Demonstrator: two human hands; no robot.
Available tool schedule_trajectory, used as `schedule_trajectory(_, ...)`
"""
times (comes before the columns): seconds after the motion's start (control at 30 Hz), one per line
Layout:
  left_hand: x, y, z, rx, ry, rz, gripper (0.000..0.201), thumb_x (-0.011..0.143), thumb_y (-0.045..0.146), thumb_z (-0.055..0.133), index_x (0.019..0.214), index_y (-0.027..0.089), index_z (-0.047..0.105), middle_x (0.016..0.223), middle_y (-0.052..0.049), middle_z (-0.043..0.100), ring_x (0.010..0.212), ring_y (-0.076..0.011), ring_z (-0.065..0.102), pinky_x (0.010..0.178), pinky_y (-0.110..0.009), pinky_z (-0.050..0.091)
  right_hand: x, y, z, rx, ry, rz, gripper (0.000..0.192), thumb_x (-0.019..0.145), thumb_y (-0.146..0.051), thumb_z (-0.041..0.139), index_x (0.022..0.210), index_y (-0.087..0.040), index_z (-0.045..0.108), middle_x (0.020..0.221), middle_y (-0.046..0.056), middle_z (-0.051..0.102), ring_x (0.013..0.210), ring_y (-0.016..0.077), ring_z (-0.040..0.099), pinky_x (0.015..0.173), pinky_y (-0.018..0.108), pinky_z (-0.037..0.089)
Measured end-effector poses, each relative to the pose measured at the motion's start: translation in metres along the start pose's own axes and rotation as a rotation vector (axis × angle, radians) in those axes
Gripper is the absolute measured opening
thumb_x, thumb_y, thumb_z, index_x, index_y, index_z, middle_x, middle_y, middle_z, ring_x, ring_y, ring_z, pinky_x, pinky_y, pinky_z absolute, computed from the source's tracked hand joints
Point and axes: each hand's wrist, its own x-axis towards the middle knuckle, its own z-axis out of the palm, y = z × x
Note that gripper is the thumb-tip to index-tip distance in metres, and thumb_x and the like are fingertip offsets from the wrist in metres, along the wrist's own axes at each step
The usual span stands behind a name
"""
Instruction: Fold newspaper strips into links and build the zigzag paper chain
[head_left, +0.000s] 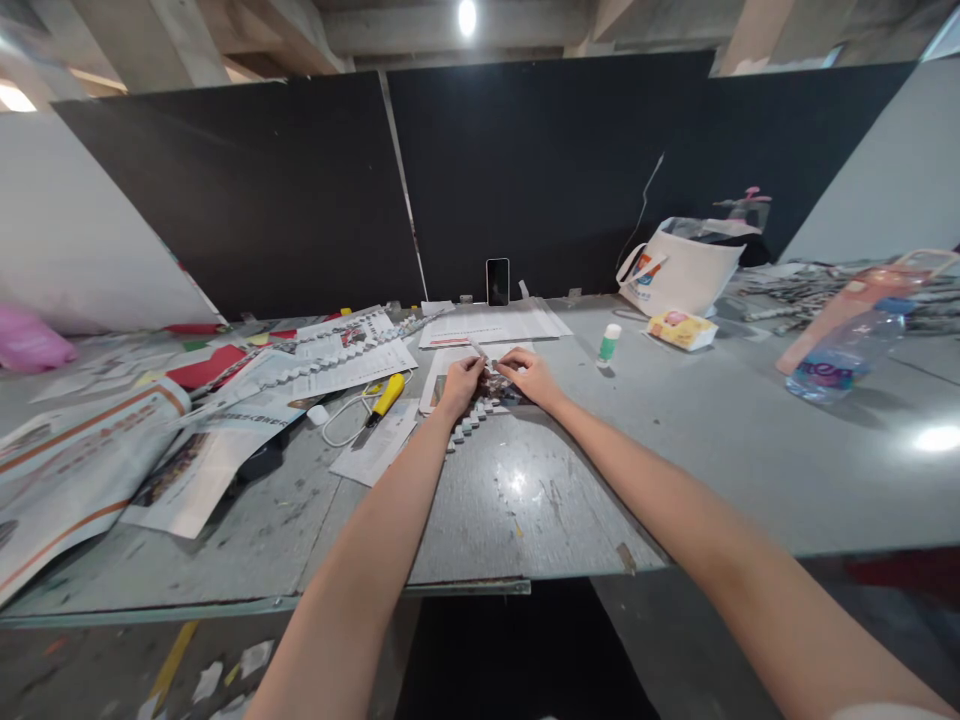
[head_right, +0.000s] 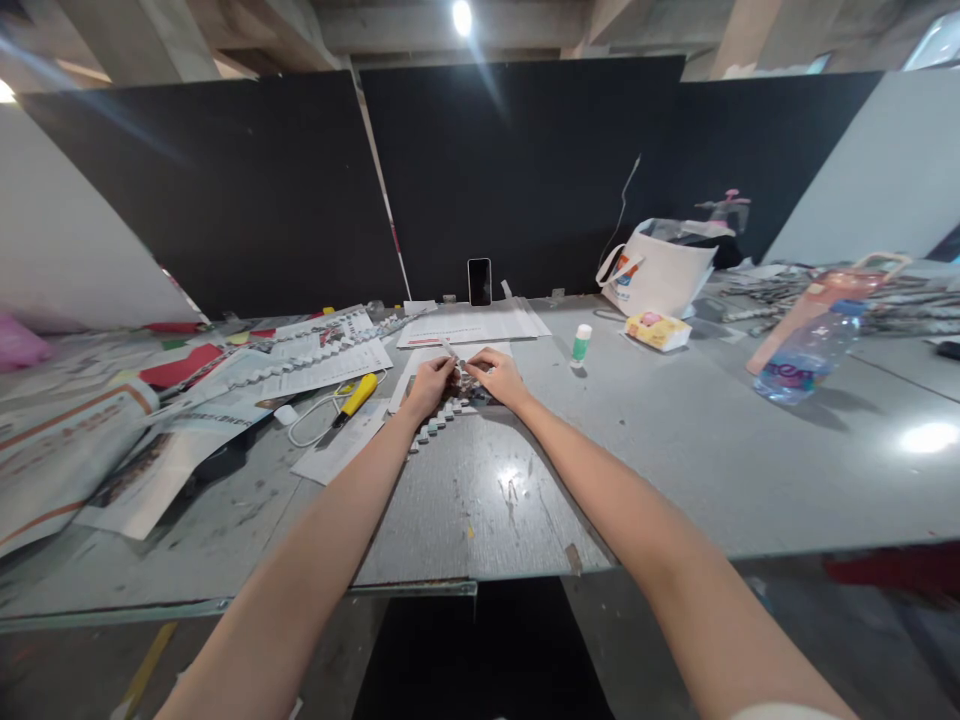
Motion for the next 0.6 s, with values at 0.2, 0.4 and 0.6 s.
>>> schedule_trajectory(0.2, -0.001, 0.002, 0.0, -0.004, -0.01, 0.014, 0.044, 0.087, 0.06, 0.068, 0.075, 0.017, 0.066, 0.069, -0.003, 0.065, 0.06, -0.0134, 0.053, 0.06, -0.027, 0.042, 0.002, 0.014, 0.002, -0.08, -0.058, 0.114, 0.039, 0.09, -0.057, 0.069, 0.084, -0.019, 0.077, 0.088, 0.008, 0.074, 0.076, 0.02, 0.063, 0.072, 0.032, 0.048)
schedule_trajectory(0.4, -0.007, 0.008, 0.001, 0.03, -0.034, -0.003, 0.043, 0.087, 0.057, 0.069, 0.077, 0.015, 0.068, 0.068, -0.004, 0.066, 0.059, -0.0139, 0.055, 0.058, -0.027, 0.041, 0.004, 0.025, 0.004, -0.129, -0.078, 0.144, 0.037, 0.089, -0.054, 0.07, 0.083, -0.019, 0.078, 0.085, 0.007, 0.077, 0.072, 0.0192, 0.064, 0.071, 0.031, 0.048)
schedule_trajectory(0.6, -0.01, 0.012, 0.003, 0.047, -0.047, -0.007, 0.04, 0.087, 0.053, 0.07, 0.074, 0.015, 0.068, 0.065, -0.004, 0.065, 0.056, -0.0122, 0.053, 0.056, -0.026, 0.039, 0.004, 0.029, 0.004, -0.164, -0.082, 0.149, 0.031, 0.089, -0.049, 0.071, 0.079, -0.02, 0.076, 0.083, 0.007, 0.077, 0.071, 0.0194, 0.065, 0.069, 0.031, 0.049)
